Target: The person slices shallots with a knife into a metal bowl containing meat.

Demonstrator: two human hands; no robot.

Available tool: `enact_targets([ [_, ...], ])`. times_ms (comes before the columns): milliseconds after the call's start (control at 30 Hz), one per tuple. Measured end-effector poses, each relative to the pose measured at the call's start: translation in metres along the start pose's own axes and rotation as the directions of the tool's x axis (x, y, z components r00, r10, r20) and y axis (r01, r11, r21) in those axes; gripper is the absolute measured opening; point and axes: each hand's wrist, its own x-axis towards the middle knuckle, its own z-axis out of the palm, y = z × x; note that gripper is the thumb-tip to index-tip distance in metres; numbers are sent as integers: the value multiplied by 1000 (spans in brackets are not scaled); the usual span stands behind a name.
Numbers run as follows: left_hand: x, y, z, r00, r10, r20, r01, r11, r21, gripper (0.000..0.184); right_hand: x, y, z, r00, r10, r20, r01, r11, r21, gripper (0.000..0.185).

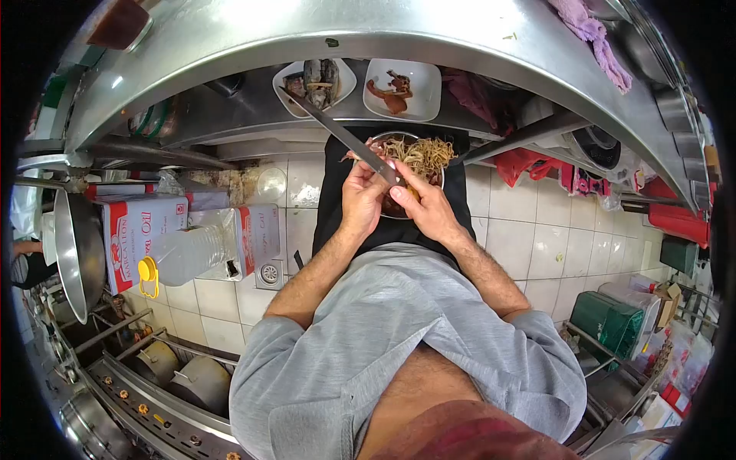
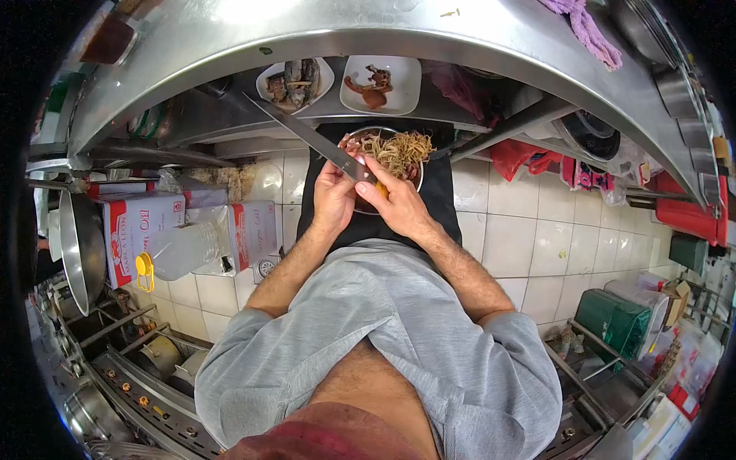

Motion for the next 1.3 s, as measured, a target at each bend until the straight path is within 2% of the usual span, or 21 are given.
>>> enact_targets([
  [33, 0, -1, 1, 1000, 13, -11, -13, 1000, 2, 31, -1, 0, 0, 999, -36, -19, 35, 998, -51, 56],
  [133, -1, -2, 7, 998, 56, -41, -56, 998, 5, 24, -2, -3, -1, 1000, 13, -21, -12, 999, 41, 55],
  [167, -2, -2, 9, 994, 86, -62, -86, 996, 6, 19, -3, 0, 0, 999, -13, -38, 13, 1000, 14, 54],
  [233, -2, -2, 4, 997, 69, -41, -69, 997, 20, 20, -2, 6, -1, 998, -40, -55, 39, 999, -13, 53],
  [300, -3, -2, 1, 998, 51, -22, -50, 998, 36, 22, -3, 8, -2, 998, 58, -6, -56, 984, 167, 49],
  [333, -2, -2, 0, 999, 44, -10, -43, 998, 47, 24, -3, 6, -5, 998, 58, -6, -56, 984, 168, 49],
  [400, -1, -1, 0, 999, 37, 0, -37, 998, 57, 27, -3, -2, -11, 982, 170, 78, -186, 932, 311, 49],
  [533, 0, 2, 2, 1000, -6, 20, 5, 999, 31, 33, 0, -2, -14, 987, 139, 86, -159, 939, 305, 50],
  [633, -2, 2, 5, 998, -28, 54, 28, 1000, -2, 35, 2, 0, -14, 991, 136, 14, -134, 945, 298, 47],
  [700, -3, 4, 6, 996, -37, 76, 39, 999, -28, 36, 6, 8, -18, 971, 216, -106, -165, 919, 359, 48],
  [733, -3, 5, 6, 996, -58, 68, 60, 998, -26, 36, 8, 10, -20, 972, 211, -102, -158, 913, 375, 52],
  [767, -3, 6, 6, 995, -80, 62, 81, 996, -25, 36, 6, 12, -23, 972, 211, -103, -158, 913, 376, 52],
  [867, -1, 3, 2, 997, -64, 43, 65, 998, -15, 34, -5, 8, -25, 986, 152, 61, -164, 909, 384, 60],
  [967, 0, -2, 0, 997, -60, 46, 60, 998, 5, 30, -8, -2, -18, 991, 104, 85, -120, 970, 212, 58],
  [1000, -1, -1, 5, 999, -44, 27, 44, 999, -9, 27, -7, -1, -16, 991, 104, 84, -120, 969, 214, 58],
  [1100, -3, 3, 9, 1000, 1, 19, -1, 1000, 5, 26, -2, 5, -9, 1000, 1, -3, -1, 999, 52, 53],
  [1200, -3, 4, 5, 1000, -3, 31, 1, 999, 48, 26, -2, 6, -8, 999, -46, -25, 46, 999, 4, 50],
  [1267, -2, 1, 0, 999, -14, 46, 12, 999, 44, 28, -2, 4, -11, 990, 133, 48, -140, 967, 211, 48],
  [1300, -2, 2, 0, 998, -24, 63, 21, 999, 41, 29, -2, 4, -12, 990, 134, 49, -141, 967, 210, 48],
])
